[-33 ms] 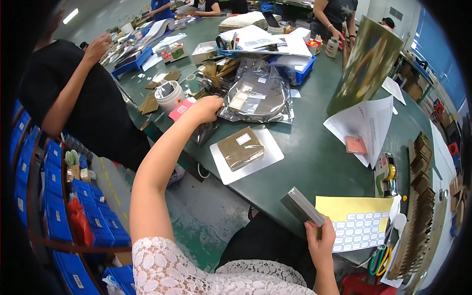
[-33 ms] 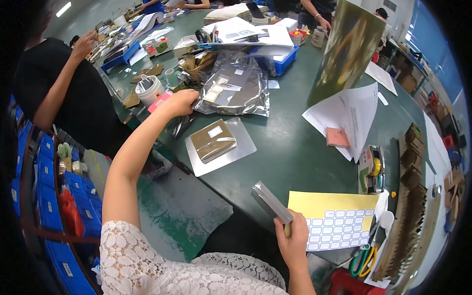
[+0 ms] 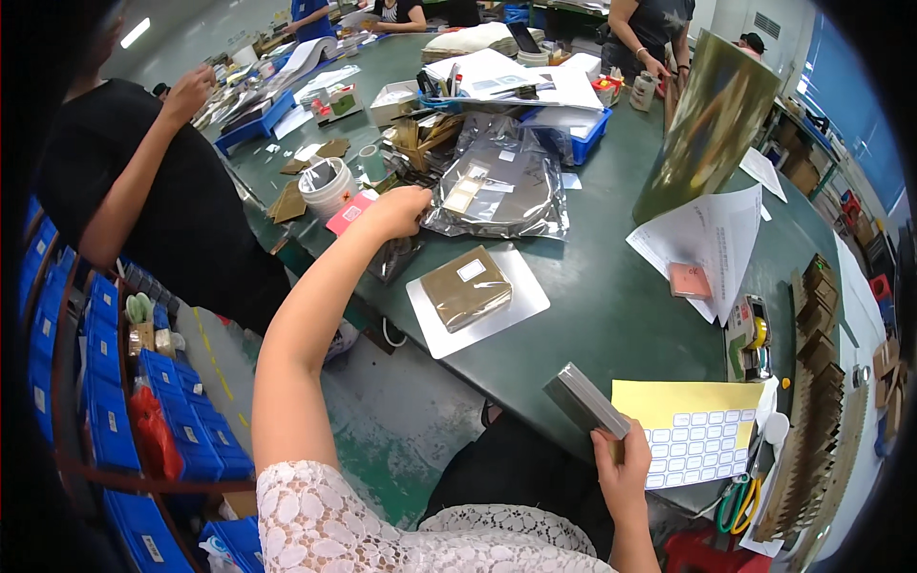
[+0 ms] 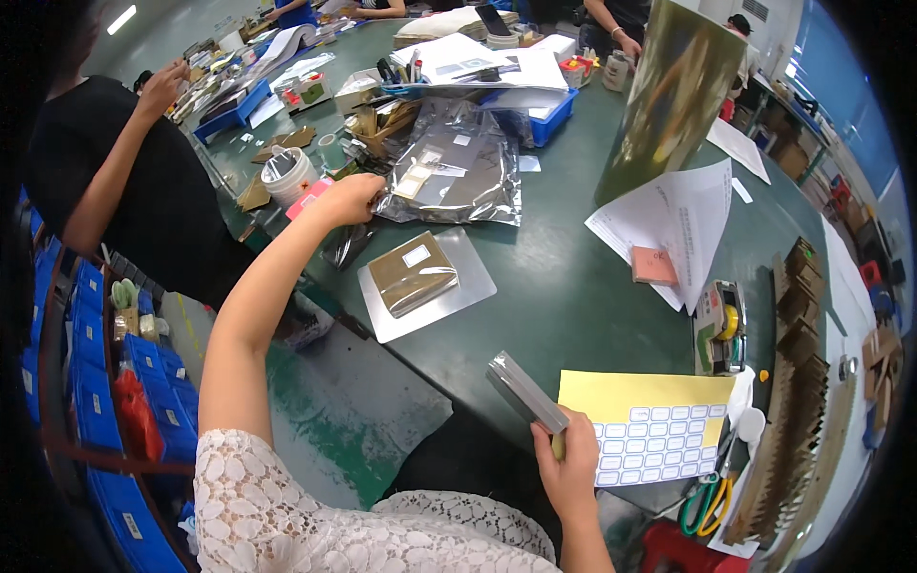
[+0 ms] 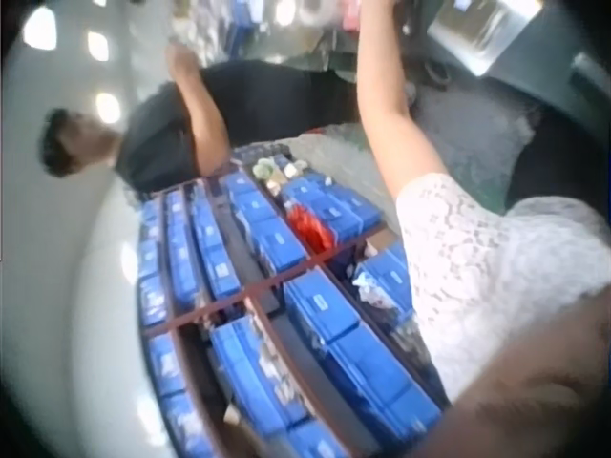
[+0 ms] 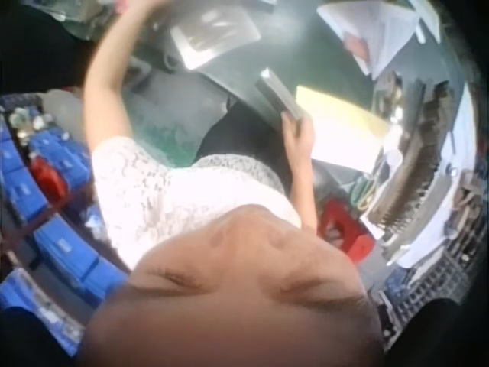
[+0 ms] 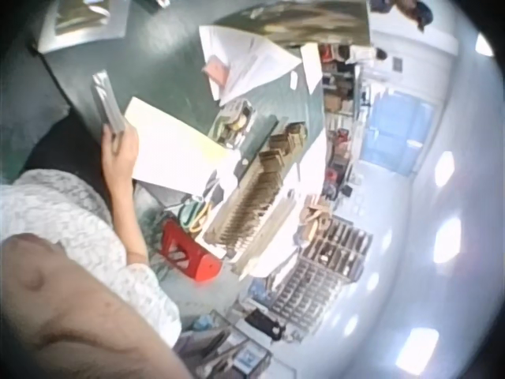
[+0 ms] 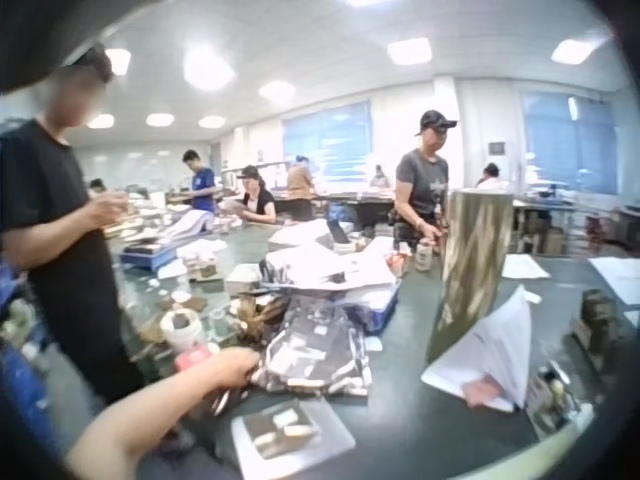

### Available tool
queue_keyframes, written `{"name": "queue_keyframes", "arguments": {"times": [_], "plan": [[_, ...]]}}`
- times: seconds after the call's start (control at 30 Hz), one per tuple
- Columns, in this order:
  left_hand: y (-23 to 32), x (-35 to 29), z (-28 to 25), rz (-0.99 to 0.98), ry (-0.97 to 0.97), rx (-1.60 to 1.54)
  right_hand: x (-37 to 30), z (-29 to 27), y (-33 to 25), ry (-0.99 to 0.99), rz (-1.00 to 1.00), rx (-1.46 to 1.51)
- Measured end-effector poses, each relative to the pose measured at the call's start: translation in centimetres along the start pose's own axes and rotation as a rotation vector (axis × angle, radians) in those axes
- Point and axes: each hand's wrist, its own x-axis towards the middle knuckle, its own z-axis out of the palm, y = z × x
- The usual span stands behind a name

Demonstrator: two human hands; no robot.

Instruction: The person wraps a small rectangular object in a metallic foil sheet and places it into a clear plastic bag. They then retrieve a roll of tape from a shelf and handle a stack of cardboard dividers, placing them on the table. Finally, they place a small bag of items into a cardboard box.

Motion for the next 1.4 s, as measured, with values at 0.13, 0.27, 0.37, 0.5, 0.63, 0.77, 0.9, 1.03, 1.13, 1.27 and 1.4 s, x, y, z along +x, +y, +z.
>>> {"name": "queue_keyframes", "arguments": {"times": [0.13,0.27,0.37,0.5,0.63,0.77,0.9,1.03,1.13,1.27,1.4], "plan": [[1.3,0.3,-1.6,-0.106,-0.110,-0.014,-0.1,0.1,0.3,0.007,-0.018,-0.010],[1.3,0.6,-0.7,-0.162,0.002,0.101,-0.1,0.0,0.1,0.003,-0.002,0.013],[1.0,-0.2,-0.6,-0.158,0.169,0.157,0.0,-0.1,0.2,-0.014,-0.006,0.047],[1.8,-2.2,-2.6,-0.189,0.488,0.089,0.5,-0.2,-0.3,-0.048,-0.009,0.070],[12.5,-3.7,-8.3,-0.248,0.594,-0.909,0.6,-0.3,-0.6,0.045,0.005,0.172],[24.4,-7.7,-8.0,-0.069,0.184,-1.663,1.3,-0.6,-0.7,-0.015,-0.202,0.067],[29.4,-7.3,-5.4,0.020,0.099,-1.907,1.4,-0.9,-1.1,-0.087,-0.185,0.086],[30.8,-7.0,-3.8,-0.125,0.101,-2.005,1.7,-1.3,-2.5,-0.059,-0.086,0.192],[30.8,-7.2,-2.8,-0.069,0.142,-1.987,2.9,-2.4,-4.5,-0.043,-0.050,0.190],[31.1,-7.0,-2.7,-0.036,0.151,-1.971,5.1,-1.7,-4.9,-0.057,-0.091,0.136],[31.5,-7.3,-2.7,-0.075,0.247,-1.922,6.1,-1.1,-4.6,0.019,-0.105,0.117]]}}
